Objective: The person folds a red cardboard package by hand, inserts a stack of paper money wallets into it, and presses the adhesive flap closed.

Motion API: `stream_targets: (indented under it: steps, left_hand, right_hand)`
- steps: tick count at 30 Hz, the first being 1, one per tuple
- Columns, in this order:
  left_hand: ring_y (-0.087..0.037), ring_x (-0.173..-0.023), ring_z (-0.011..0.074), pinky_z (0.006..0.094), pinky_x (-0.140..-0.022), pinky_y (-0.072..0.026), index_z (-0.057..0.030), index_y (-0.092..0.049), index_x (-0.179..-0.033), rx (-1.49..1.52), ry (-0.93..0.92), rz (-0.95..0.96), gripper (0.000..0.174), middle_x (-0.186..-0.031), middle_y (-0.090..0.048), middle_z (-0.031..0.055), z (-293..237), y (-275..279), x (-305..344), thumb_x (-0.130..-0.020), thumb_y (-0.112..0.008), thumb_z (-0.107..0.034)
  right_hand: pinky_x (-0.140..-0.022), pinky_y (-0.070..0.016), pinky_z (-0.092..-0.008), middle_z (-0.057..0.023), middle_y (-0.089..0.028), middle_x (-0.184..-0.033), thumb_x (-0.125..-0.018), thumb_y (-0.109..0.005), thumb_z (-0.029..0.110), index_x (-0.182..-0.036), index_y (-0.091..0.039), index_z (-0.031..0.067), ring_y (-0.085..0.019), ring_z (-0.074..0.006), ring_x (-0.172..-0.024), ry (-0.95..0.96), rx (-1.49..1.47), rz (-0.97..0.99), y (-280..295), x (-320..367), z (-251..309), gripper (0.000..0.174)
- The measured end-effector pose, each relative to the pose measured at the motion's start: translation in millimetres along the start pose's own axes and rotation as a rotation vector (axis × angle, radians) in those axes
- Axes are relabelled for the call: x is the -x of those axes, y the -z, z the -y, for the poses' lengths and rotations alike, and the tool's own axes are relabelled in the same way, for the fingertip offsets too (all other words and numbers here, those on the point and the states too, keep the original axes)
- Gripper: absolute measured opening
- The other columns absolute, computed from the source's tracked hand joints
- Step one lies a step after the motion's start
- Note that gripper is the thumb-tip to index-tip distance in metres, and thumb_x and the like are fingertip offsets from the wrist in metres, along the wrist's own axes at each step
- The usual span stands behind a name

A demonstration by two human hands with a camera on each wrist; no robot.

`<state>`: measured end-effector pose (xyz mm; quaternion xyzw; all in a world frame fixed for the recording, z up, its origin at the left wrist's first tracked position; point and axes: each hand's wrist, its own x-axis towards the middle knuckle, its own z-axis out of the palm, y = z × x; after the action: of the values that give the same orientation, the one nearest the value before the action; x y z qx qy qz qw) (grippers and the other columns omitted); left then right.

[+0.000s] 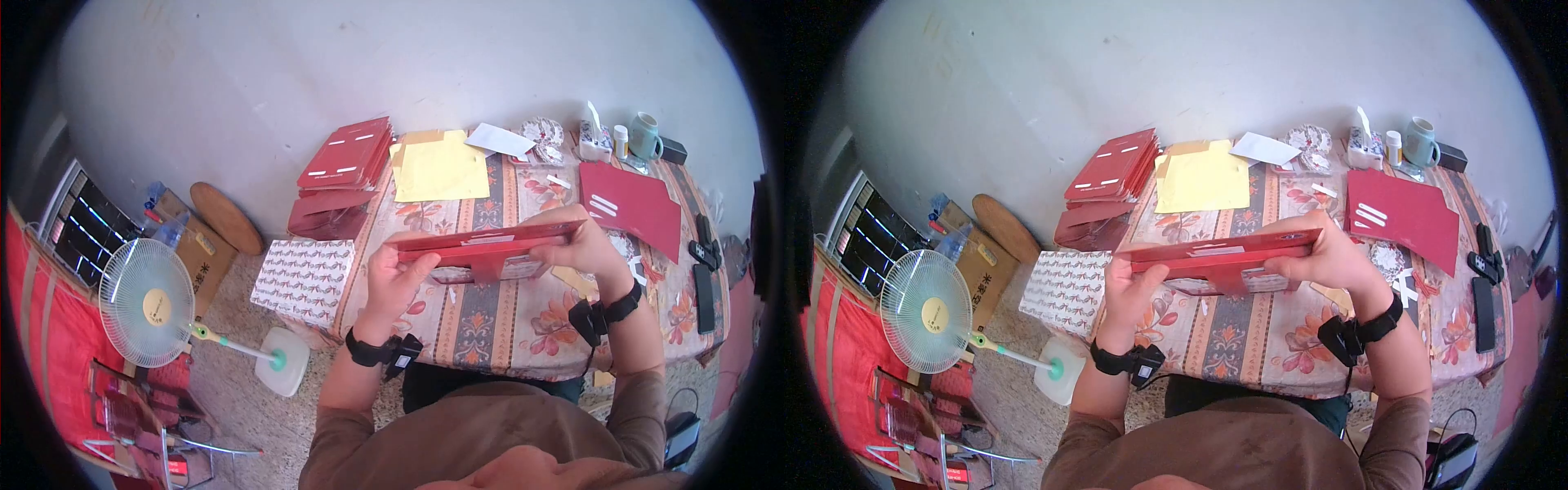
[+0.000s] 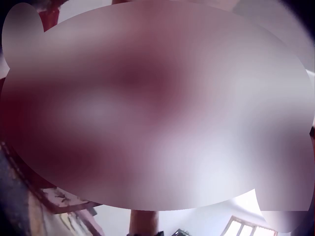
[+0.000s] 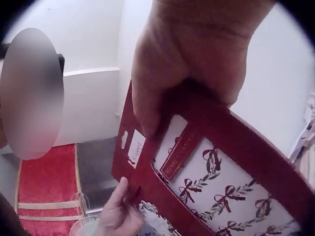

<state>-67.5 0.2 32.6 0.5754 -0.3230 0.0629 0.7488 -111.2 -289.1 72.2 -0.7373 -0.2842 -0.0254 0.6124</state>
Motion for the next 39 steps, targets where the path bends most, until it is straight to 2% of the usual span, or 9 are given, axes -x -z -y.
stream_targets:
  steps: [3, 5, 8, 11, 18, 21, 24, 29, 39]
  left_hand:
    - [-0.063, -0.096, 0.0134, 0.0255, -0.085, -0.05, 0.0031, -0.059, -0.111, -0.075, -0.093, 0.096, 0.024, -0.107, -0.065, 0.01, 2.4, -1.8, -2.3, -0.087, -0.066, 0.0]
    - [-0.064, -0.091, 0.0124, 0.0257, -0.081, -0.051, 0.0029, -0.062, -0.102, -0.151, -0.05, -0.025, 0.018, -0.095, -0.068, 0.0078, -2.8, -11.7, -2.9, -0.086, -0.068, -0.002]
    - [-0.064, -0.09, 0.0117, 0.0256, -0.08, -0.0509, 0.0026, -0.062, -0.103, -0.165, -0.064, 0.001, 0.021, -0.097, -0.068, 0.0083, 0.9, -9.4, -2.0, -0.085, -0.07, -0.003]
    - [-0.064, -0.088, 0.0114, 0.0256, -0.079, -0.0512, 0.0024, -0.063, -0.103, -0.083, 0.022, 0.041, 0.023, -0.097, -0.068, 0.0088, -0.6, -6.8, -1.1, -0.083, -0.072, -0.004]
    - [-0.064, -0.085, 0.0111, 0.0256, -0.076, -0.0513, 0.0034, -0.064, -0.102, -0.188, -0.002, 0.021, 0.024, -0.094, -0.069, 0.0086, 5.1, -2.0, -0.2, -0.081, -0.075, -0.005]
    - [-0.065, -0.083, 0.0113, 0.0257, -0.075, -0.0516, 0.0038, -0.065, -0.101, -0.229, -0.037, -0.013, 0.024, -0.091, -0.07, 0.0085, 6.4, -4.6, -3.2, -0.082, -0.074, -0.006]
    - [-0.065, -0.082, 0.0112, 0.0258, -0.074, -0.0518, 0.0038, -0.065, -0.101, -0.204, -0.053, -0.066, 0.023, -0.09, -0.071, 0.0089, 4.9, -9.1, -8.8, -0.083, -0.073, -0.007]
    - [-0.064, -0.087, 0.0113, 0.0265, -0.078, -0.0513, 0.0033, -0.062, -0.106, -0.125, -0.036, -0.051, 0.025, -0.098, -0.07, 0.009, 3.1, -12.8, -13.1, -0.085, -0.071, -0.008]
    - [-0.063, -0.091, 0.0113, 0.0258, -0.08, -0.0508, 0.003, -0.057, -0.114, 0.053, 0.012, -0.04, 0.029, -0.104, -0.067, 0.0091, 0.1, -18.7, -22.8, -0.09, -0.066, -0.012]
  right_hand:
    - [-0.056, -0.0564, -0.0242, -0.0071, -0.069, -0.09, -0.076, -0.073, -0.003, -0.101, -0.067, -0.0013, -0.064, -0.0095, -0.074, 0.001, -0.073, -0.135, -1.3, -4.5, -6.3, 0.025]
    - [-0.056, -0.0566, -0.0242, -0.0059, -0.069, -0.087, -0.076, -0.075, -0.001, -0.097, -0.067, -0.0012, -0.064, -0.0096, -0.073, -0.012, -0.103, -0.203, -0.5, -5.8, -12.0, 0.023]
    - [-0.061, -0.0539, -0.0232, -0.0037, -0.068, -0.086, -0.076, -0.077, 0.002, -0.096, -0.067, 0.0002, -0.063, -0.007, -0.074, 0.081, 0.006, -0.21, 3.7, -3.1, -22.9, 0.023]
    - [-0.064, -0.0523, -0.0223, -0.002, -0.068, -0.085, -0.076, -0.077, 0.002, -0.096, -0.067, 0.0007, -0.062, -0.0057, -0.073, -0.021, -0.077, -0.187, 3.9, -1.1, -15.3, 0.023]
    - [-0.062, -0.0539, -0.0234, -0.0022, -0.069, -0.088, -0.076, -0.077, 0.003, -0.1, -0.067, 0.0007, -0.063, -0.007, -0.076, -0.037, -0.125, -0.177, 5.5, -1.5, -19.2, 0.026]
    - [-0.057, -0.0561, -0.0258, -0.0032, -0.07, -0.091, -0.077, -0.077, 0.004, -0.103, -0.067, 0.0006, -0.065, -0.0095, -0.077, 0.128, -0.021, -0.16, 7.9, 0.0, -29.2, 0.029]
    - [-0.06, -0.057, -0.0273, -0.0029, -0.07, -0.094, -0.079, -0.076, 0.004, -0.107, -0.066, 0.0015, -0.065, -0.0101, -0.079, 0.002, -0.139, -0.2, 7.5, 0.1, -31.1, 0.03]
    - [-0.083, -0.0518, -0.0265, -0.0022, -0.069, -0.099, -0.08, -0.074, 0.004, -0.11, -0.066, 0.0035, -0.064, -0.0096, -0.091, 0.011, -0.107, -0.252, 6.9, -1.1, -35.5, 0.031]
    - [-0.085, -0.0519, -0.0284, -0.005, -0.068, -0.107, -0.082, -0.074, 0.01, -0.112, -0.064, 0.0018, -0.064, -0.0107, -0.095, -0.054, -0.304, -0.286, 0.7, 1.7, -18.9, 0.033]
